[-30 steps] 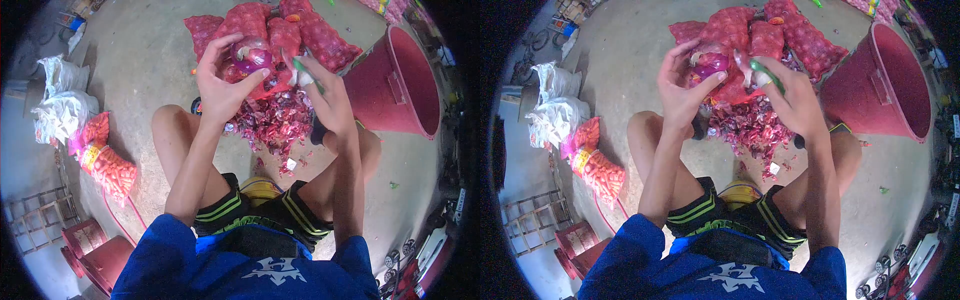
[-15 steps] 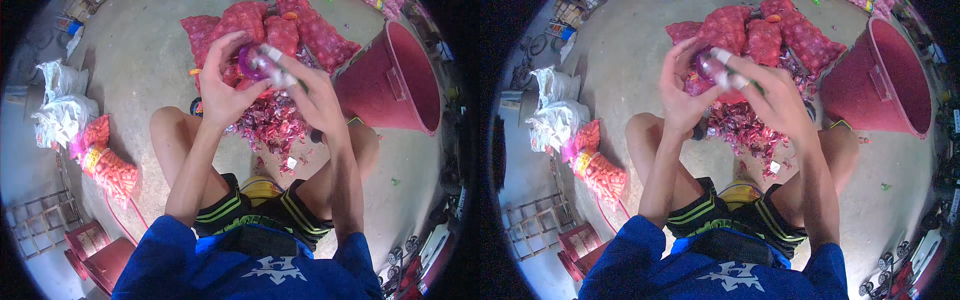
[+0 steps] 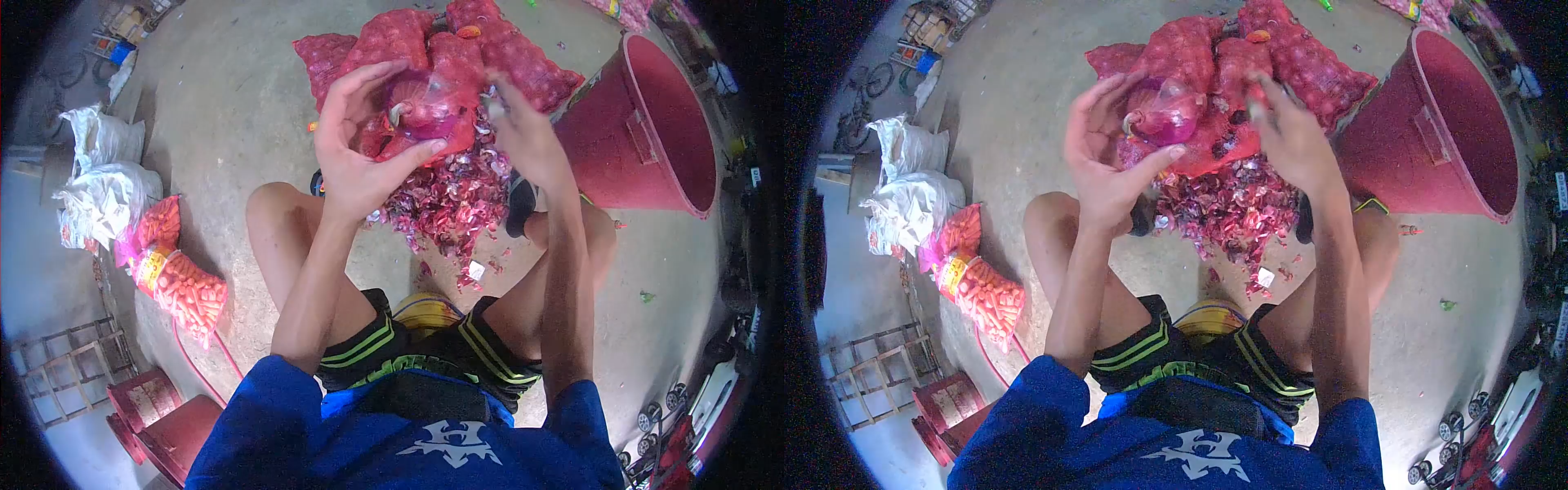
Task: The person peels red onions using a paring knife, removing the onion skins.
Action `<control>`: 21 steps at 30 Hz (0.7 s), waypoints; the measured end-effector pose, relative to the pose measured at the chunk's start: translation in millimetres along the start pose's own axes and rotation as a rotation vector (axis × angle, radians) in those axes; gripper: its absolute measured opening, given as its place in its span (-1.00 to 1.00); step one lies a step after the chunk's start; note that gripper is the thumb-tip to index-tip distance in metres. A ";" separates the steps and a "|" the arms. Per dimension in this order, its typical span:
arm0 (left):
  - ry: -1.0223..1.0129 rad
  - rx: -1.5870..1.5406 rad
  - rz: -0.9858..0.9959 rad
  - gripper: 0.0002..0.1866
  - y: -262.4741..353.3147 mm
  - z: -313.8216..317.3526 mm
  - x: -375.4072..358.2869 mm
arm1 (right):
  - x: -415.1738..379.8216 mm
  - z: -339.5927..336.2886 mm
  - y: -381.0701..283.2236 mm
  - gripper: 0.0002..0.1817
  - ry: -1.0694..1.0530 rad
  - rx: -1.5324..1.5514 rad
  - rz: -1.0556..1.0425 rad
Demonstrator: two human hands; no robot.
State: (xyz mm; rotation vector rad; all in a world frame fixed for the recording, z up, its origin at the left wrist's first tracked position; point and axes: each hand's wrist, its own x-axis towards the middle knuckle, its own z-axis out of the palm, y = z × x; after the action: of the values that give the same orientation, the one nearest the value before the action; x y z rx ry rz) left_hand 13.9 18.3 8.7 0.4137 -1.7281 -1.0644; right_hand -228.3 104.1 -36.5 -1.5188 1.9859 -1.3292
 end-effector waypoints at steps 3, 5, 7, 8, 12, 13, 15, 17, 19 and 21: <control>0.067 0.044 -0.025 -0.11 -0.5 -1.8 1.8 | -6.5 -5.2 -26.4 -0.50 -0.096 -0.310 -0.054; 0.124 0.050 -0.059 -0.15 -0.5 -1.3 0.3 | -9.1 -7.5 -54.3 -0.54 -0.098 0.101 -0.112; 0.227 -0.019 -0.122 -0.19 0.7 -0.4 0.4 | -13.3 -6.1 -57.0 -0.56 -0.147 0.098 -0.206; 0.228 -0.017 -0.126 -0.19 -2.7 -2.1 -0.5 | -15.9 -5.9 -57.5 -0.59 -0.185 0.090 -0.296; 0.274 0.187 -0.023 -0.30 -12.6 -5.2 0.3 | -18.4 4.3 -65.9 -0.62 -0.179 0.093 -0.367; 0.280 0.207 -0.005 -0.33 -12.9 -4.9 0.3 | -18.0 5.1 -65.6 -0.62 -0.179 0.094 -0.367; 0.278 0.226 0.001 -0.33 -13.0 -4.0 0.8 | -17.1 5.8 -65.0 -0.62 -0.169 0.065 -0.370; 0.274 0.246 0.007 -0.34 -13.5 -4.2 1.0 | -16.5 3.2 -67.2 -0.62 -0.176 0.063 -0.376; 0.274 0.239 -0.010 -0.33 -14.5 -4.6 1.0 | -16.3 3.0 -67.3 -0.61 -0.181 0.061 -0.379; 0.273 0.244 -0.006 -0.33 -14.3 -5.2 1.4 | -16.5 3.8 -65.6 -0.60 -0.187 0.039 -0.379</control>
State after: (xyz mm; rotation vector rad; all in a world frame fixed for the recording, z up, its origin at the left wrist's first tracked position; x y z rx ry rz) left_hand 15.0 7.0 -1.5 0.6854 -1.6142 -0.7627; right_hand -180.4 116.3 9.9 -1.9906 1.6032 -1.2915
